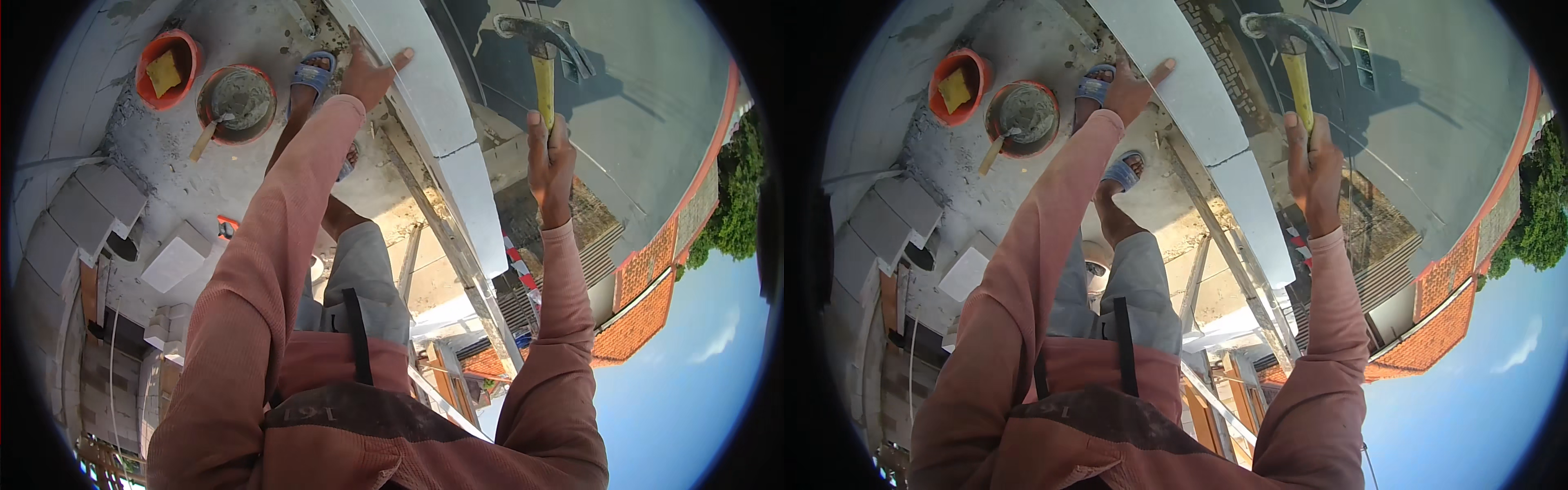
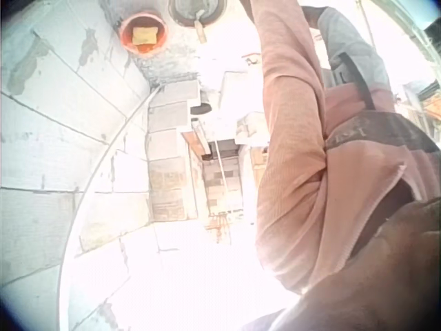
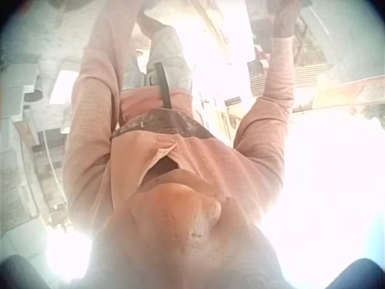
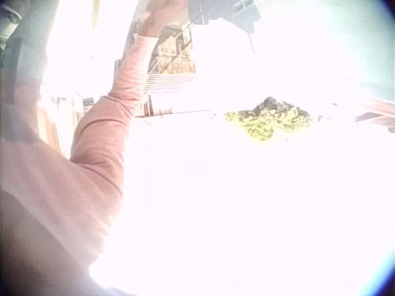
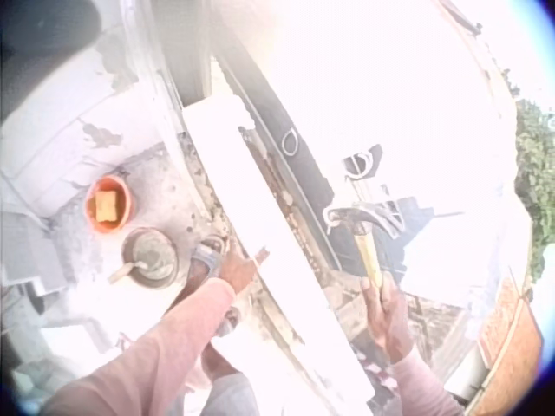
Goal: The person applies mortar to the edges of a curved concrete structure and the side of a lightweight concrete block using a trowel, then places the block onto the structure and taps it with a hammer.
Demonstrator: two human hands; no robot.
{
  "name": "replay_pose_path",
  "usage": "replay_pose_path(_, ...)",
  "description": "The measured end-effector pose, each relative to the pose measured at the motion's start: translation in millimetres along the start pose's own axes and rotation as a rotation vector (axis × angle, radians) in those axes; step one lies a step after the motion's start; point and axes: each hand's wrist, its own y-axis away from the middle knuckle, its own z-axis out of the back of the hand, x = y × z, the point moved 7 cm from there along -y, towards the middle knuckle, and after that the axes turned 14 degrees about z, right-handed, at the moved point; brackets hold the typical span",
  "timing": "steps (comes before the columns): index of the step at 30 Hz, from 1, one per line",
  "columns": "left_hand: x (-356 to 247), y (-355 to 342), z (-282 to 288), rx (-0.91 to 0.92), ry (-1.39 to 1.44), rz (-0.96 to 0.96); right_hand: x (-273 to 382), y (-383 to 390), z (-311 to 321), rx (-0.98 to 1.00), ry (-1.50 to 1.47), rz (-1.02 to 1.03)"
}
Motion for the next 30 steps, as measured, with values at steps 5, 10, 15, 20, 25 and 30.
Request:
replay_pose_path(5, 24, 6, -33, 0.267, 0.365, 0.198, -32, 78, 20, -0.129, 0.098, 0.120)
replay_pose_path(10, 36, -20, -34, 0.237, 0.372, 0.105, -67, 125, -71, 0.360, 0.233, 0.114)
replay_pose_path(15, 25, -23, -25, -0.145, -0.056, -0.431, -75, 137, -71, 0.242, 0.090, 0.125)
replay_pose_path(20, 37, -19, -28, -0.033, -0.020, -0.232, -74, 136, -77, 0.355, 0.145, 0.170)
replay_pose_path(25, 30, -13, -30, 0.023, 0.038, -0.189, -83, 137, -62, 0.108, 0.147, 0.218)
replay_pose_path(30, 25, -7, -28, 0.039, 0.019, -0.182, -97, 152, -79, 0.310, 0.279, 0.130)
